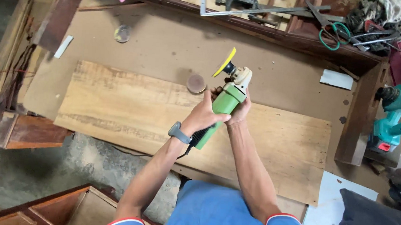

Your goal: Sanding a large wooden board using a handheld power sander to smooth the surface.

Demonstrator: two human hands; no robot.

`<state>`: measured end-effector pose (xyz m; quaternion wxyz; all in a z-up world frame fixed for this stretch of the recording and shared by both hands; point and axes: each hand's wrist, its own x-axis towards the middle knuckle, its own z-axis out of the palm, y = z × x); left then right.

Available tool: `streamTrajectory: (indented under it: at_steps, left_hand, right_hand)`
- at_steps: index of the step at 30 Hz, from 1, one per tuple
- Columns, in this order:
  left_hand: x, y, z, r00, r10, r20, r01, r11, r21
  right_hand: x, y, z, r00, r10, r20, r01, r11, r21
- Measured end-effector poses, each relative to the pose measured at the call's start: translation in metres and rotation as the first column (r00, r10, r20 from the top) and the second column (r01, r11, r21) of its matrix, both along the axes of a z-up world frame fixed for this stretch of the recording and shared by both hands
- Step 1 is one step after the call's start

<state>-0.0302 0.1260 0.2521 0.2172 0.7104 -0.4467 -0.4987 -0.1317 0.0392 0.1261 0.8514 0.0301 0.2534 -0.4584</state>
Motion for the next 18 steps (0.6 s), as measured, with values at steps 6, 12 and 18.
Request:
streamTrajectory:
  at_steps: [6, 12, 18]
  left_hand:
    - [0.037, 0.059, 0.11, 0.926, -0.092, 0.367, 0.039, 0.988, 0.15]
    - [0.121, 0.043, 0.064, 0.984, -0.049, 0.171, 0.068, 0.992, -0.108]
    - [0.186, 0.103, -0.006, 0.886, -0.401, -0.233, 0.166, 0.744, -0.647]
  right_hand:
    - [0.029, 0.05, -0.011, 0.999, 0.0, 0.054, 0.002, 0.999, -0.042]
    - [0.079, 0.122, -0.024, 0.991, 0.136, -0.015, -0.137, 0.984, -0.111]
    - [0.118, 0.184, -0.054, 0.995, 0.095, 0.034, -0.093, 0.994, -0.053]
